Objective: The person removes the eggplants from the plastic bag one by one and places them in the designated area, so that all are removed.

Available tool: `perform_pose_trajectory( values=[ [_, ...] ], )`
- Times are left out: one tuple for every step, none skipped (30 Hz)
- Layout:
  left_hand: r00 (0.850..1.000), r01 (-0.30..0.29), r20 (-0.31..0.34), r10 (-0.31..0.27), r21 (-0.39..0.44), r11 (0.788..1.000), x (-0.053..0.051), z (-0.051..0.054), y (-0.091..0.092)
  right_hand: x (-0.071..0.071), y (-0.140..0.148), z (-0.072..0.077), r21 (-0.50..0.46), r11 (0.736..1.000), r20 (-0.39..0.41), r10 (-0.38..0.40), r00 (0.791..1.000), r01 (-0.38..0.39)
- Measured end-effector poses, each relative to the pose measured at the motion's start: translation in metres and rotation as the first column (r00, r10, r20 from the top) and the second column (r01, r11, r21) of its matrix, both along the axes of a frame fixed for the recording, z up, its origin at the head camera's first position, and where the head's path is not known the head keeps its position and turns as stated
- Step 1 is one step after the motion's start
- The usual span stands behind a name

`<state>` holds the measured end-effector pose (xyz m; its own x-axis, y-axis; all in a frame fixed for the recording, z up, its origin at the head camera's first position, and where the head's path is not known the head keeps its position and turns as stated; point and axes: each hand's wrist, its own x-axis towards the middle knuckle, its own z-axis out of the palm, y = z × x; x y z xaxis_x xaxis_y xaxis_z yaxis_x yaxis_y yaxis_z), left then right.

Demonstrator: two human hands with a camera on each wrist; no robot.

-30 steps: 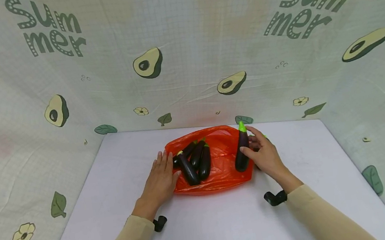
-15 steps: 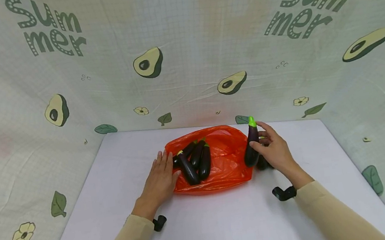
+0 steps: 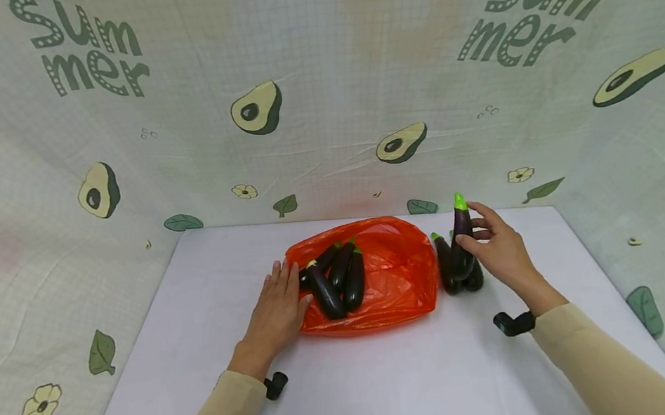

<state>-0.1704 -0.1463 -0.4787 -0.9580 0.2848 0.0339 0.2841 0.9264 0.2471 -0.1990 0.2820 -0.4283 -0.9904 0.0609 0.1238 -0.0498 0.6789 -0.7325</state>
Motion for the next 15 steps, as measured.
perform_pose_trajectory(
  values=[
    [1.0,-0.001,0.004,0.001,-0.002,1.0,0.0,0.0,0.0,-0.001,0.003,0.0,0.008,1.0,-0.003,-0.003,1.0,0.003],
    [1.0,-0.003,0.007,0.003,-0.004,1.0,0.001,0.0,0.0,-0.001,0.006,0.0,0.015,1.0,-0.003,-0.008,1.0,0.008],
    [1.0,-0.003,0.004,0.003,-0.002,1.0,0.001,0.0,0.0,-0.002,0.01,0.0,0.024,1.0,0.002,-0.012,1.0,0.012],
    [1.0,-0.005,0.006,0.005,-0.005,1.0,0.001,0.0,0.0,-0.003,0.013,0.0,0.027,1.0,0.008,-0.015,1.0,0.015],
    [1.0,-0.006,0.008,0.007,-0.007,1.0,0.001,-0.001,0.0,-0.004,0.016,-0.001,0.032,0.999,0.016,-0.02,1.0,0.019],
    [1.0,-0.007,0.008,0.007,-0.007,1.0,0.001,-0.001,0.0,-0.004,0.019,-0.002,0.034,0.999,0.027,-0.025,0.999,0.024],
    [1.0,-0.005,0.006,0.005,-0.008,1.0,0.001,-0.001,0.0,-0.005,0.022,-0.003,0.036,0.999,0.038,-0.03,0.999,0.029],
    [1.0,-0.004,0.004,0.004,-0.006,1.0,0.001,-0.001,0.0,-0.006,0.025,-0.004,0.038,0.999,0.051,-0.035,0.998,0.033],
    [1.0,-0.004,0.002,0.004,-0.006,1.0,0.002,-0.001,0.0,-0.007,0.028,-0.006,0.04,0.999,0.061,-0.037,0.997,0.034],
    [1.0,-0.005,0.007,0.005,-0.01,1.0,0.002,-0.001,0.0,-0.008,0.031,-0.008,0.04,0.999,0.07,-0.038,0.997,0.035],
    [1.0,-0.005,0.005,0.005,-0.01,1.0,0.002,-0.002,0.0,-0.009,0.034,-0.01,0.047,0.998,0.08,-0.04,0.996,0.037],
    [1.0,-0.004,0.003,0.004,-0.01,1.0,0.001,-0.002,0.0,-0.01,0.036,-0.012,0.051,0.998,0.087,-0.041,0.995,0.037],
    [1.0,-0.003,0.002,0.003,-0.011,1.0,0.001,-0.002,0.0,-0.011,0.039,-0.014,0.057,0.998,0.091,-0.041,0.995,0.036],
    [1.0,-0.005,0.004,0.005,-0.011,1.0,0.001,-0.002,0.0,-0.011,0.042,-0.016,0.065,0.997,0.095,-0.041,0.995,0.035],
    [1.0,-0.006,0.005,0.006,-0.013,1.0,0.001,-0.003,0.0,-0.012,0.044,-0.017,0.074,0.997,0.099,-0.04,0.994,0.033]
  ],
)
